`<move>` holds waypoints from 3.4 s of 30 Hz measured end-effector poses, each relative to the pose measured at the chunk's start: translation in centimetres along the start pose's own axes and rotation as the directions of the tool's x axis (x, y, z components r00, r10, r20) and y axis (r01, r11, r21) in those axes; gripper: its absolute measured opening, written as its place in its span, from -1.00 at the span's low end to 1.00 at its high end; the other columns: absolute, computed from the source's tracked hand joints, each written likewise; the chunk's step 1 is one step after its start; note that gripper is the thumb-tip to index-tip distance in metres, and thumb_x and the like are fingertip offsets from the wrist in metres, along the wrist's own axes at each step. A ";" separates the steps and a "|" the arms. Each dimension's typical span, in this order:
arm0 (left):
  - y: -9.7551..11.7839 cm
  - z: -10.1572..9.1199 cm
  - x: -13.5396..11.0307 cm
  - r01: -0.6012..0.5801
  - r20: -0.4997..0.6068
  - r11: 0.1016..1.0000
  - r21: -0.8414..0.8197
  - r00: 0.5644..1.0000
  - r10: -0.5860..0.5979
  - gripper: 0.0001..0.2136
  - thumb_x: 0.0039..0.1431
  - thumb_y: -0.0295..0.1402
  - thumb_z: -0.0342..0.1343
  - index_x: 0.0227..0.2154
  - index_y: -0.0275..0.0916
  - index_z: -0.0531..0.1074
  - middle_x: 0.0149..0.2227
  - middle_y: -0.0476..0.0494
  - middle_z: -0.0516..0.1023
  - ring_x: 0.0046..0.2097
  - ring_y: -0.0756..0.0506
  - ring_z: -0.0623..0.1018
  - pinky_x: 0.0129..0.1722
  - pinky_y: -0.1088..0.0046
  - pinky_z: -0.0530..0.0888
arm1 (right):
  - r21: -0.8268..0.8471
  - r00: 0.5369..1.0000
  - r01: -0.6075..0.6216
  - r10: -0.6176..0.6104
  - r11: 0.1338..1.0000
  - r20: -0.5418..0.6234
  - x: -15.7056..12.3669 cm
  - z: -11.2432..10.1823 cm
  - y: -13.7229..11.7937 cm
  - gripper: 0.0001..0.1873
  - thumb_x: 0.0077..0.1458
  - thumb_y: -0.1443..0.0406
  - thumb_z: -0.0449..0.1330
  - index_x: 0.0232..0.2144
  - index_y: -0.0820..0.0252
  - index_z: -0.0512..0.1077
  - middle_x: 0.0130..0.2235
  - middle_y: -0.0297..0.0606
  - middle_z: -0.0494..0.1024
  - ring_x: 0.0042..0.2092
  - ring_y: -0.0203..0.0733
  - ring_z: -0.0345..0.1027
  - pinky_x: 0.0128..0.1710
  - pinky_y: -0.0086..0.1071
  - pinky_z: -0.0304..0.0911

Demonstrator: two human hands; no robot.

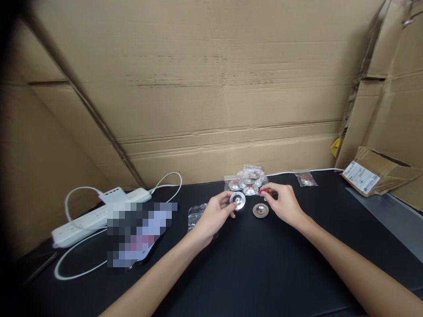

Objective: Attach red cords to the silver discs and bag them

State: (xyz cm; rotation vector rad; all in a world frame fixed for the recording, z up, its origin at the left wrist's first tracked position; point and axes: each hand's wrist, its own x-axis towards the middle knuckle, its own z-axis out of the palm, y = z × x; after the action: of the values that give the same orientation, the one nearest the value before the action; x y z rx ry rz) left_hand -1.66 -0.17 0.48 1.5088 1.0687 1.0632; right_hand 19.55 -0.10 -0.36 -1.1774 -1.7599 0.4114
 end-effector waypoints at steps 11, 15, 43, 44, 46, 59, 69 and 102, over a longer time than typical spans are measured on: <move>0.6 0.2 -0.5 0.070 0.058 0.993 -0.099 0.996 -0.064 -0.84 0.03 -0.43 0.14 -0.28 -0.31 0.44 -0.29 -0.16 0.50 -0.30 -0.05 0.45 -0.40 0.44 0.42 | -0.033 0.998 0.022 -0.020 0.999 0.051 -0.4 0.1 -0.8 -0.83 0.23 0.26 0.04 -0.34 0.17 0.40 -0.47 -0.31 0.52 -0.41 -0.23 0.44 -0.35 -0.37 0.28; 1.1 0.3 -0.8 0.091 0.088 0.983 -0.157 0.993 -0.078 -0.83 0.02 -0.42 0.17 -0.28 -0.32 0.47 -0.27 -0.19 0.52 -0.30 -0.06 0.47 -0.35 0.40 0.44 | -0.031 0.997 0.037 -0.035 0.999 0.061 -0.4 0.2 -1.1 -0.83 0.25 0.26 0.02 -0.34 0.16 0.36 -0.48 -0.33 0.49 -0.42 -0.24 0.42 -0.36 -0.38 0.27; 2.2 0.9 -1.6 0.187 0.329 0.899 -0.396 0.943 -0.051 -0.79 0.08 -0.41 0.22 -0.20 -0.33 0.55 -0.15 -0.27 0.58 -0.07 -0.17 0.55 0.05 0.21 0.42 | -0.087 0.952 0.192 -0.164 0.978 0.258 -1.3 0.9 -1.6 -0.90 0.26 0.36 -0.01 -0.27 0.14 0.30 -0.30 -0.28 0.48 -0.31 -0.24 0.36 -0.29 -0.40 0.23; 2.2 0.9 -1.6 0.189 0.339 0.896 -0.402 0.940 -0.046 -0.78 0.08 -0.42 0.22 -0.18 -0.32 0.54 -0.14 -0.27 0.57 -0.06 -0.17 0.54 0.07 0.20 0.41 | -0.089 0.951 0.193 -0.164 0.977 0.261 -1.3 0.9 -1.6 -0.90 0.25 0.36 -0.02 -0.28 0.14 0.29 -0.30 -0.27 0.47 -0.30 -0.24 0.36 -0.29 -0.40 0.23; 2.3 0.9 -1.7 0.192 0.361 0.890 -0.413 0.932 -0.033 -0.76 0.09 -0.42 0.22 -0.15 -0.32 0.54 -0.12 -0.27 0.57 -0.04 -0.17 0.54 0.09 0.19 0.40 | -0.093 0.951 0.193 -0.163 0.977 0.264 -1.3 0.9 -1.5 -0.90 0.25 0.36 -0.02 -0.29 0.14 0.28 -0.29 -0.27 0.47 -0.29 -0.24 0.36 -0.28 -0.39 0.24; 2.9 0.8 -1.9 0.199 0.394 0.861 -0.469 0.919 0.002 -0.71 0.14 -0.41 0.19 -0.06 -0.36 0.50 -0.02 -0.32 0.53 0.04 -0.21 0.50 0.16 0.17 0.34 | -0.166 0.956 0.193 -0.147 0.967 0.254 -1.0 0.8 -1.1 -0.90 0.28 0.33 -0.03 -0.28 0.16 0.28 -0.30 -0.26 0.44 -0.27 -0.22 0.33 -0.27 -0.37 0.22; 2.6 0.8 -1.8 0.186 0.385 0.861 -0.474 0.923 0.012 -0.72 0.16 -0.41 0.18 -0.06 -0.35 0.50 0.00 -0.32 0.52 0.08 -0.22 0.47 0.17 0.16 0.30 | -0.154 0.954 0.179 -0.133 0.972 0.268 -1.6 1.4 -1.5 -0.90 0.27 0.36 -0.03 -0.27 0.14 0.28 -0.28 -0.26 0.45 -0.26 -0.23 0.34 -0.27 -0.38 0.23; 2.9 1.2 -2.5 0.131 0.408 0.906 -0.403 0.912 0.049 -0.62 0.18 -0.39 0.14 0.07 -0.27 0.41 0.10 -0.28 0.45 0.13 -0.23 0.41 0.18 0.13 0.29 | -0.271 0.955 0.241 -0.179 0.932 0.236 -1.6 1.2 -1.5 -0.88 0.25 0.40 -0.05 -0.28 0.17 0.27 -0.32 -0.22 0.43 -0.29 -0.20 0.34 -0.28 -0.34 0.25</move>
State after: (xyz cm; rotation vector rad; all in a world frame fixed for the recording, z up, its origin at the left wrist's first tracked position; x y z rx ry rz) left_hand -0.68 -3.27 2.88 1.2674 0.5278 0.8278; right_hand 17.90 -1.87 -0.73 -1.1657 -2.1648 0.1457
